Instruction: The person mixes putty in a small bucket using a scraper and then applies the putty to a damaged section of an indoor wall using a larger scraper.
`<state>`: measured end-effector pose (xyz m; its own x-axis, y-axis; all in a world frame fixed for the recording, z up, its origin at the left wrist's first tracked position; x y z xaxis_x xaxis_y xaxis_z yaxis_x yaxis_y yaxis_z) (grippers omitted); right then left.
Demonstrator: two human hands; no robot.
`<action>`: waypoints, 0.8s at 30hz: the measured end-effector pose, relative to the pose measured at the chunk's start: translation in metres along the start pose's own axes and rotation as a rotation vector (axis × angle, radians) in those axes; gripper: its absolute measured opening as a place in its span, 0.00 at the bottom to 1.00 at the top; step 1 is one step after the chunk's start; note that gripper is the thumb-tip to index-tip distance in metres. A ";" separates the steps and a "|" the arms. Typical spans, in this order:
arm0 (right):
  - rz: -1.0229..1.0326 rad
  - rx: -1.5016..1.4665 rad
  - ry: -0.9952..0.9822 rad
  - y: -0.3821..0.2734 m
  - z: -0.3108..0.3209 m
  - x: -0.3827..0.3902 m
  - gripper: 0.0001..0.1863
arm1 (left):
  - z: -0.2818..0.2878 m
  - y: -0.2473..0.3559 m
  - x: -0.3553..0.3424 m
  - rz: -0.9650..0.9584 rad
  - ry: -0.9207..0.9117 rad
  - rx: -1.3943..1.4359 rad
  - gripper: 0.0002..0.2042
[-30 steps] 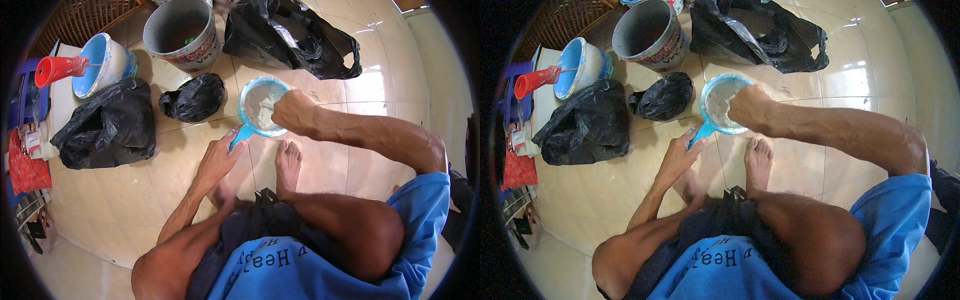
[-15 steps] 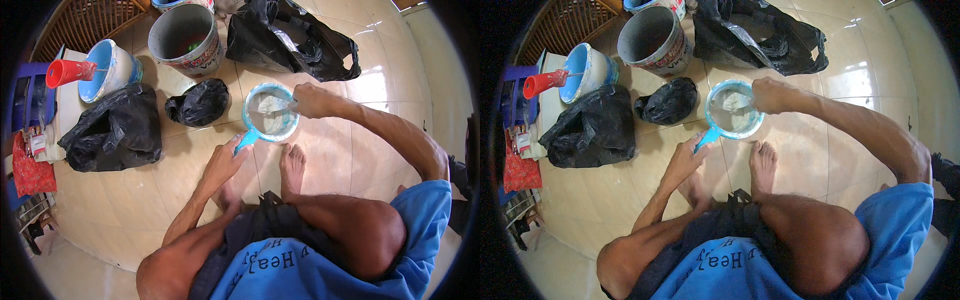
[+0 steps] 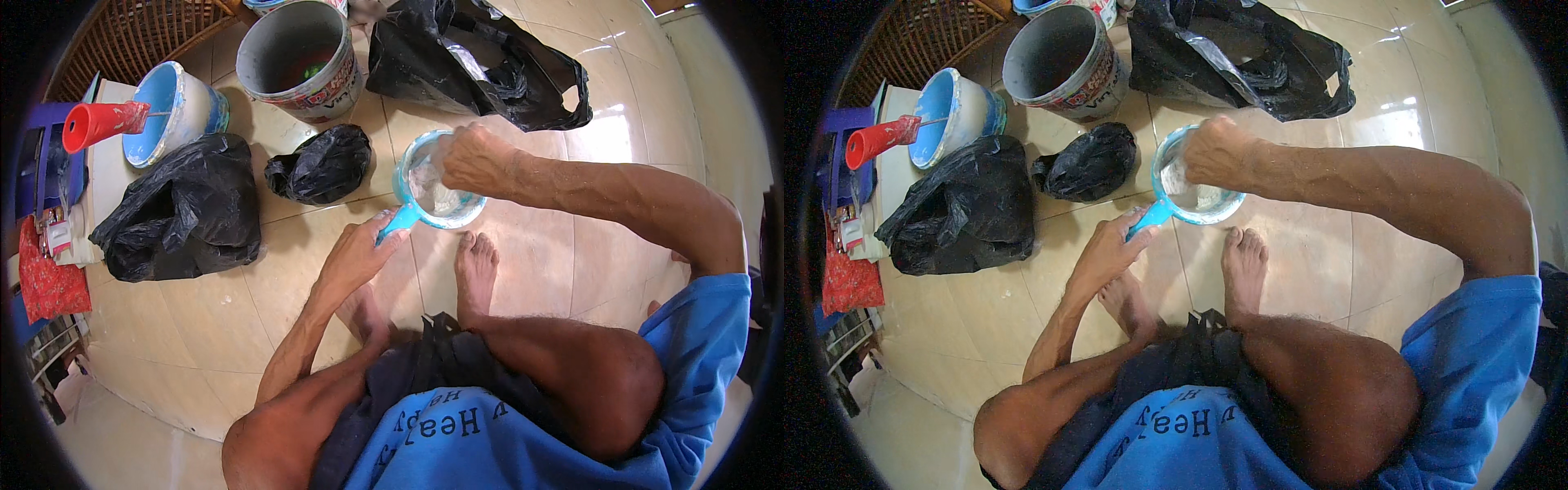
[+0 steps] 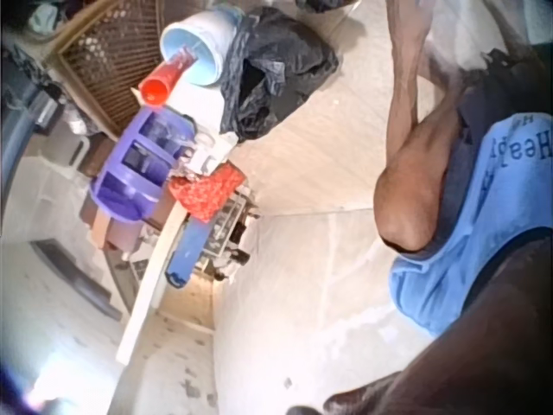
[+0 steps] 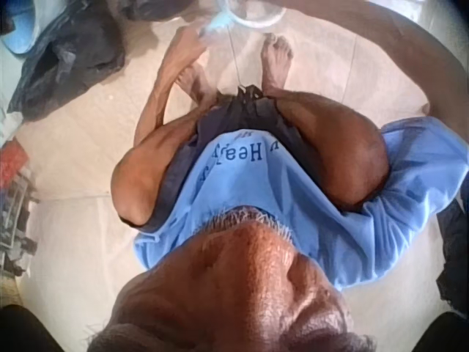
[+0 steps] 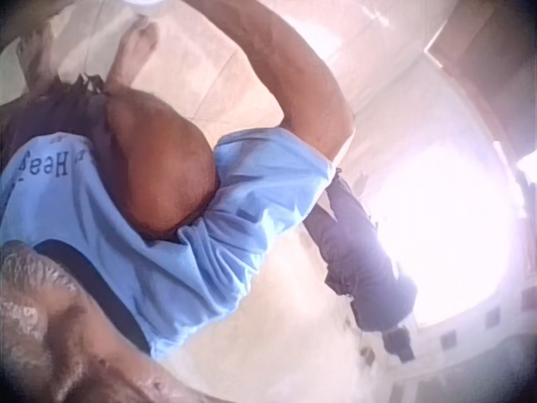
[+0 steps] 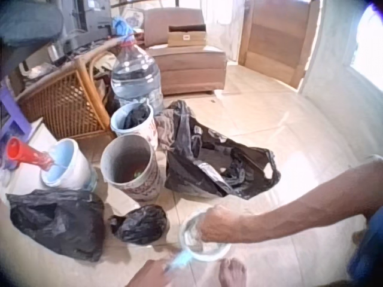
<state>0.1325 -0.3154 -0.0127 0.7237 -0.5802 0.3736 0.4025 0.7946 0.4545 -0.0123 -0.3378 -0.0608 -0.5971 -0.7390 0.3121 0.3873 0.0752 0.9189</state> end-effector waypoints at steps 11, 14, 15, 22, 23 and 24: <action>0.003 -0.161 -0.162 0.011 -0.004 -0.002 0.01 | -0.009 -0.001 0.000 0.132 -0.059 -0.009 0.26; 0.027 -0.177 -0.252 0.001 -0.027 0.013 0.01 | -0.004 -0.005 0.002 0.170 -0.037 0.010 0.27; 0.031 -0.172 -0.230 0.002 -0.024 0.010 0.01 | -0.001 -0.003 0.000 0.156 -0.020 0.014 0.27; 0.016 -0.134 -0.151 0.005 -0.012 0.008 0.02 | -0.009 0.001 0.005 0.175 -0.060 -0.036 0.24; 0.012 -0.140 -0.170 0.000 -0.011 0.015 0.02 | -0.010 0.006 0.000 0.142 -0.069 -0.042 0.24; 0.024 -0.163 -0.158 -0.003 -0.011 0.014 0.02 | -0.007 0.007 0.001 0.139 -0.059 -0.056 0.24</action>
<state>0.1476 -0.3244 -0.0177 0.6422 -0.5717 0.5106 0.4810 0.8192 0.3123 -0.0053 -0.3424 -0.0561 -0.5747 -0.6831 0.4506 0.5064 0.1357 0.8515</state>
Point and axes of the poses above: each hand's wrist, its own x-axis away from the middle knuckle, its own z-axis out of the back of the hand, y = z × x, the point moved 8 cm from there along -x, towards the middle knuckle, and after that the axes turned 12 degrees about x, right-handed, at the moved point
